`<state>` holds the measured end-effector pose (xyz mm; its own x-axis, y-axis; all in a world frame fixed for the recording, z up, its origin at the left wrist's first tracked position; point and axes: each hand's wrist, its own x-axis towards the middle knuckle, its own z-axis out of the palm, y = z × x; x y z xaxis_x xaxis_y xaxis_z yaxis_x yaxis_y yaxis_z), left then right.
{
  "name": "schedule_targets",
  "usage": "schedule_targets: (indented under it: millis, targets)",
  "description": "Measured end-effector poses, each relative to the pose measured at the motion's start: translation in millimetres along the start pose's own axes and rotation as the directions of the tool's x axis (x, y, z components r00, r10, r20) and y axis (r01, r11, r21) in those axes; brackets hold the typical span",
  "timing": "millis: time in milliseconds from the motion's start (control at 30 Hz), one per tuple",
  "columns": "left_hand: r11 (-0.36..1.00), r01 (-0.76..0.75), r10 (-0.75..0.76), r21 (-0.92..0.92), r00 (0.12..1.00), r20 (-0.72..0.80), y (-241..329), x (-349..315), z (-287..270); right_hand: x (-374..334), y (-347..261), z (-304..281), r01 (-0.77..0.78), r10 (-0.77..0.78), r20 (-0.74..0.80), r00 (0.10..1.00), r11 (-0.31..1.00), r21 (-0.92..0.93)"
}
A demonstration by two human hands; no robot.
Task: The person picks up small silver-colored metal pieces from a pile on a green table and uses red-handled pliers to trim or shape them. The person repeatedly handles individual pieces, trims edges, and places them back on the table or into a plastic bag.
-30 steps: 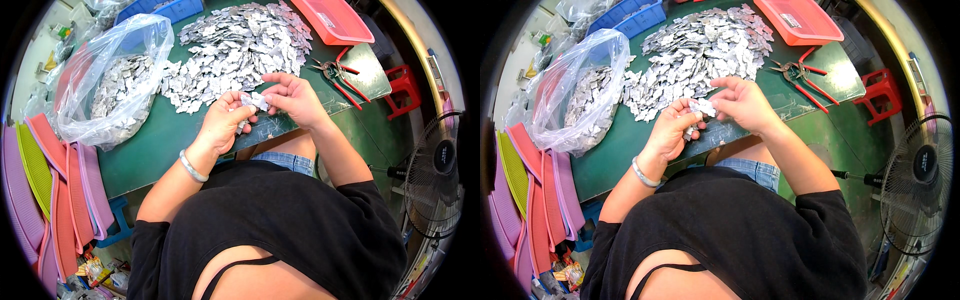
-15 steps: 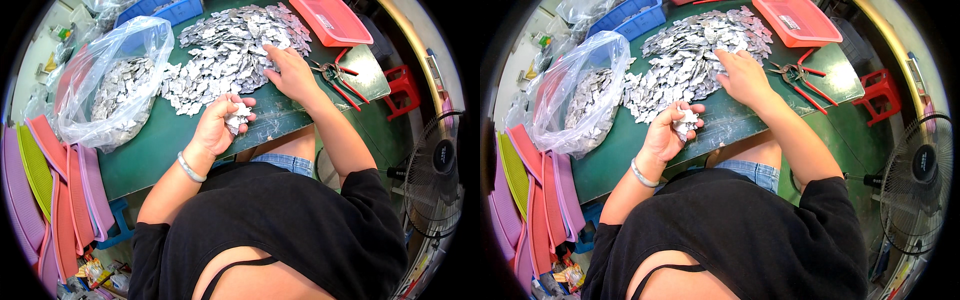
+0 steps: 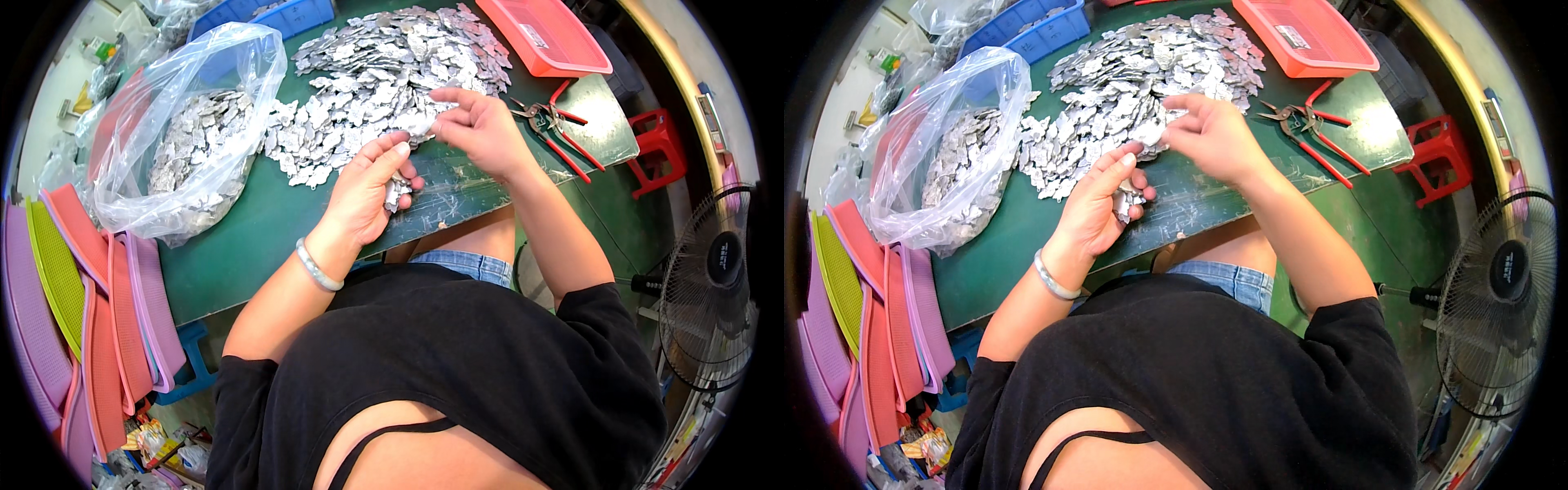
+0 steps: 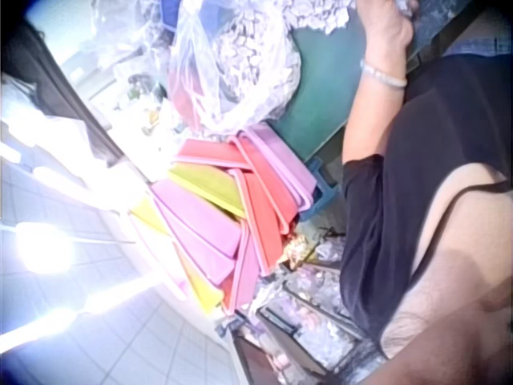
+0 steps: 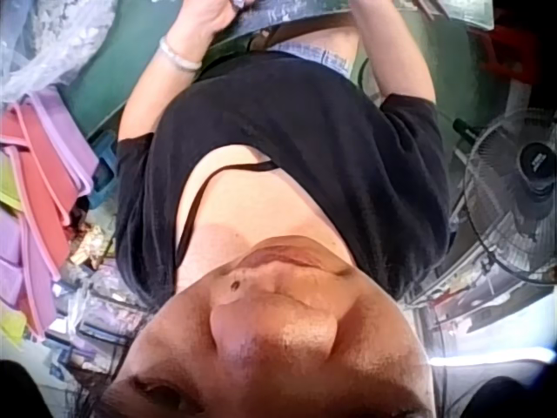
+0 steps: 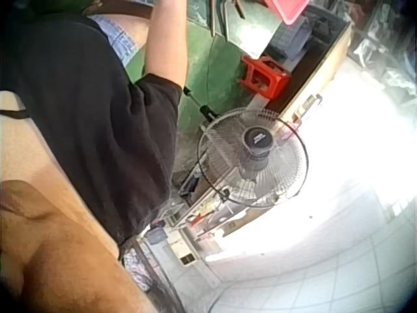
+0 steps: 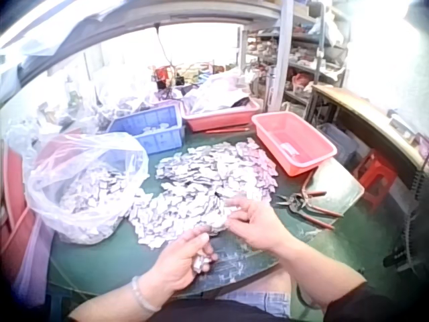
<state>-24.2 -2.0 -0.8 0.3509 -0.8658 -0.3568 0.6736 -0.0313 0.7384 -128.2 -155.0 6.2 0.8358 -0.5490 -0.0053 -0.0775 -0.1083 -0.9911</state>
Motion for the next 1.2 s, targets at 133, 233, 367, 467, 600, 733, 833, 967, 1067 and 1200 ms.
schedule_targets:
  millis: [133,233,367,467,600,733,833,967,1067,1200]
  targets:
    - [0.999,-0.035,0.035,0.011,0.998,-0.048,-2,7,-2,-8,-2,1,0.257,-0.256,0.042,0.966,0.919,-0.299]
    - [0.999,-0.011,0.006,-0.049,0.995,-0.101,-1,6,-4,-5,8,-6,0.396,-0.555,0.085,0.828,0.471,-0.788]
    - [0.995,-0.028,0.025,-0.099,0.999,-0.035,-1,2,-5,-3,19,-8,0.344,-0.547,0.072,0.834,0.413,-0.843]
    - [0.994,-0.012,0.01,-0.112,1.0,-0.017,0,1,-8,-4,21,-10,0.303,-0.487,0.025,0.873,0.501,-0.811]
    - [0.996,0.011,-0.012,-0.09,1.0,-0.013,0,1,-9,-15,6,-8,0.337,-0.483,0.096,0.871,0.443,-0.831]
    - [0.992,0.033,-0.028,-0.122,0.999,0.044,-2,2,-13,-18,12,-6,0.309,-0.467,0.11,0.877,0.375,-0.874]
    - [0.989,0.038,-0.028,-0.14,0.997,0.074,-2,3,-14,-17,16,-4,0.257,-0.426,0.09,0.9,0.353,-0.899]
    - [0.998,0.019,-0.016,-0.066,0.999,0.052,-2,1,-13,-17,18,-6,0.289,-0.446,0.02,0.895,0.545,-0.787]
    - [0.999,0.032,-0.032,-0.032,0.999,0.012,-1,0,-8,-19,12,-6,0.239,-0.326,-0.065,0.943,0.802,-0.547]
    - [0.996,0.086,-0.086,0.019,0.996,0.004,0,-1,-1,-29,9,10,0.397,-0.44,-0.031,0.897,0.835,-0.38]
